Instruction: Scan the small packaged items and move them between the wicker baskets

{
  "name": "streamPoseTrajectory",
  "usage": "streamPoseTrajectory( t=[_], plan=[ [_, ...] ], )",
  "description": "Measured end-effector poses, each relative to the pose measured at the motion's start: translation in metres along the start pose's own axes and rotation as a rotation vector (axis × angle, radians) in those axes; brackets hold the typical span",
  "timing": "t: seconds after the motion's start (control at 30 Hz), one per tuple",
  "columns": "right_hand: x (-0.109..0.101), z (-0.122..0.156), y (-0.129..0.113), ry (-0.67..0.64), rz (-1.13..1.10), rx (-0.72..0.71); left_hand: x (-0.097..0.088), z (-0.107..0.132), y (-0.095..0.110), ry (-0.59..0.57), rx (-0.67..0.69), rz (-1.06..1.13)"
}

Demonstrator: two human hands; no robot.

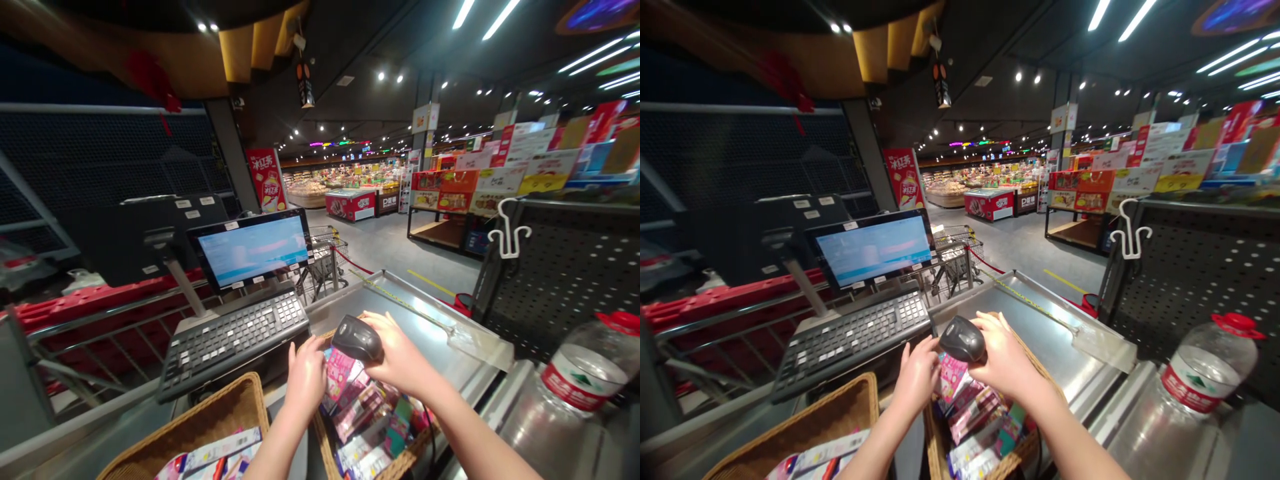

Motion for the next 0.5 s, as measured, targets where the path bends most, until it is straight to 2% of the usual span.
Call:
streamPoseTrajectory(
  t=[0.17,0.3,0.5],
  plan=[
    [0.002,-0.003,-0.010,-0.006,0.016,-0.011,-0.023,0.003,-0.015,0.084,-0.004,-0.028],
    [0.006,-0.005,-0.025,0.004,0.000,-0.076,-0.046,0.008,-0.031,0.159,-0.019,-0.057],
    [0.016,-0.013,-0.042,0.014,-0.019,-0.129,-0.071,0.014,-0.055,0.202,-0.061,-0.114]
  ],
)
Point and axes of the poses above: each hand's wrist, its own z-axis away from the middle knuckle, its own x-axis out of the palm, y = z × x, the point moved 10 cm from there along -z, towards the middle knuckle, and after that the axes turned 10 degrees about -x, right-handed, at the moved point
